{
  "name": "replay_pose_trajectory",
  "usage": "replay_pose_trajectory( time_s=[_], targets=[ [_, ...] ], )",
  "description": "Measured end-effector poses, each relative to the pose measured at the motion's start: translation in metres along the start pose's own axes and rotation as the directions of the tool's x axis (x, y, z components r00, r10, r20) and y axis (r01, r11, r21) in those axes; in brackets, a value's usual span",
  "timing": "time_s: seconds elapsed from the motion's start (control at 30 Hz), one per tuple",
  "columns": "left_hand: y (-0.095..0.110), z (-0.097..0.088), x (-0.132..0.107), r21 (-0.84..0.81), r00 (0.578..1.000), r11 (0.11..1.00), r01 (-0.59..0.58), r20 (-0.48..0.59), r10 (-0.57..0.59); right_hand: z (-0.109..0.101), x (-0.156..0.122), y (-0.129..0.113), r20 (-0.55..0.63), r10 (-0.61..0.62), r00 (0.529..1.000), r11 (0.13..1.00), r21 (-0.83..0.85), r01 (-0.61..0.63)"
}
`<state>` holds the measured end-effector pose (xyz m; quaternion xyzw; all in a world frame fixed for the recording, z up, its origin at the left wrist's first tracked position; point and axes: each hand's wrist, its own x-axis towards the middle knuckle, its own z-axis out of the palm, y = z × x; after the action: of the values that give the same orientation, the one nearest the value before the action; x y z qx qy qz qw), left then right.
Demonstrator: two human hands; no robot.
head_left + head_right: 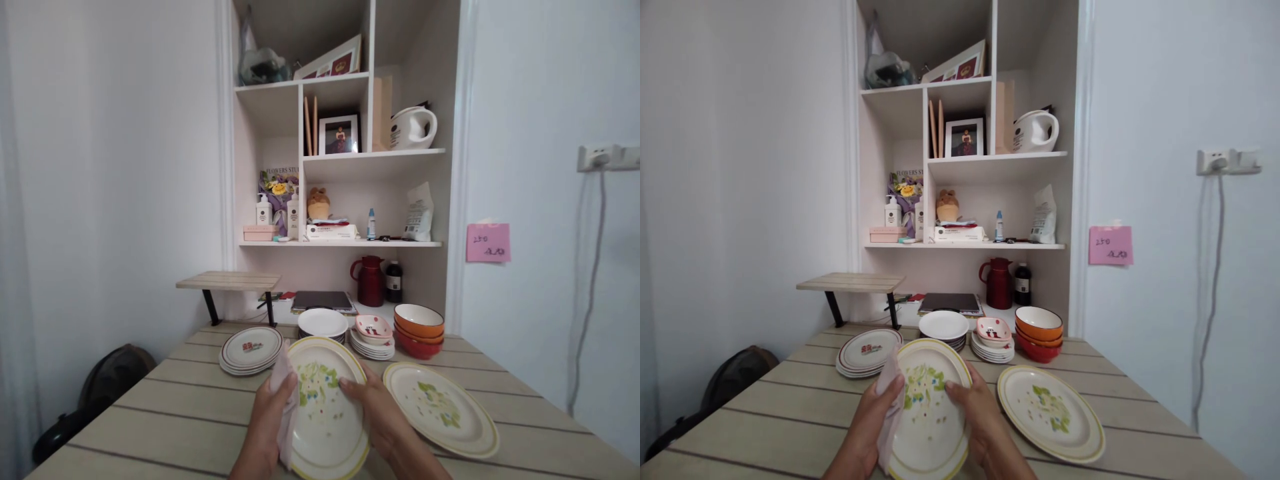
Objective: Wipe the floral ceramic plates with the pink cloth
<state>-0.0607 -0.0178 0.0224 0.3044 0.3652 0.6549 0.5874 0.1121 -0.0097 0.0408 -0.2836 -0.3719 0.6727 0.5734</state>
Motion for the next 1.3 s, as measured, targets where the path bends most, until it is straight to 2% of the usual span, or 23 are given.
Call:
replay_pose_trajectory(
  time_s=[0.23, 0.43, 0.6, 0.83, 0.97, 1.13, 1.2, 1.3],
  targets=[
    [-0.015, -0.003, 0.008, -0.032, 0.996, 0.996, 0.088, 0.001, -0.088, -0.006, 0.007, 0.012, -0.149, 0.003, 0.989, 0.998, 0.059, 0.006],
    [-0.019, -0.003, 0.013, -0.047, 0.998, 0.998, 0.048, -0.025, -0.049, -0.001, 0.004, 0.012, -0.180, -0.065, 0.981, 0.996, 0.053, 0.075],
    [-0.025, -0.003, 0.015, -0.055, 0.995, 0.998, -0.003, -0.100, -0.002, 0.001, 0.003, 0.018, -0.176, -0.119, 0.977, 0.986, 0.092, 0.137],
    [-0.038, 0.001, 0.014, -0.101, 0.988, 0.994, -0.043, -0.151, 0.028, 0.005, 0.005, 0.026, -0.261, -0.131, 0.956, 0.976, 0.136, 0.171],
    [-0.039, 0.009, 0.009, -0.188, 0.991, 0.981, -0.046, -0.134, 0.021, 0.007, 0.006, 0.029, -0.261, -0.161, 0.952, 0.969, 0.139, 0.202],
    [-0.038, 0.015, 0.005, -0.315, 0.995, 0.946, 0.078, -0.029, -0.092, 0.012, 0.004, 0.027, -0.248, -0.192, 0.949, 0.957, 0.168, 0.238],
    [-0.038, 0.015, 0.005, -0.338, 0.992, 0.934, 0.118, -0.008, -0.128, 0.014, 0.001, 0.024, -0.234, -0.173, 0.957, 0.960, 0.176, 0.216],
    [-0.035, 0.013, 0.007, -0.331, 0.990, 0.936, 0.116, -0.041, -0.137, 0.017, -0.001, 0.020, -0.166, -0.106, 0.980, 0.973, 0.187, 0.137]
  ],
)
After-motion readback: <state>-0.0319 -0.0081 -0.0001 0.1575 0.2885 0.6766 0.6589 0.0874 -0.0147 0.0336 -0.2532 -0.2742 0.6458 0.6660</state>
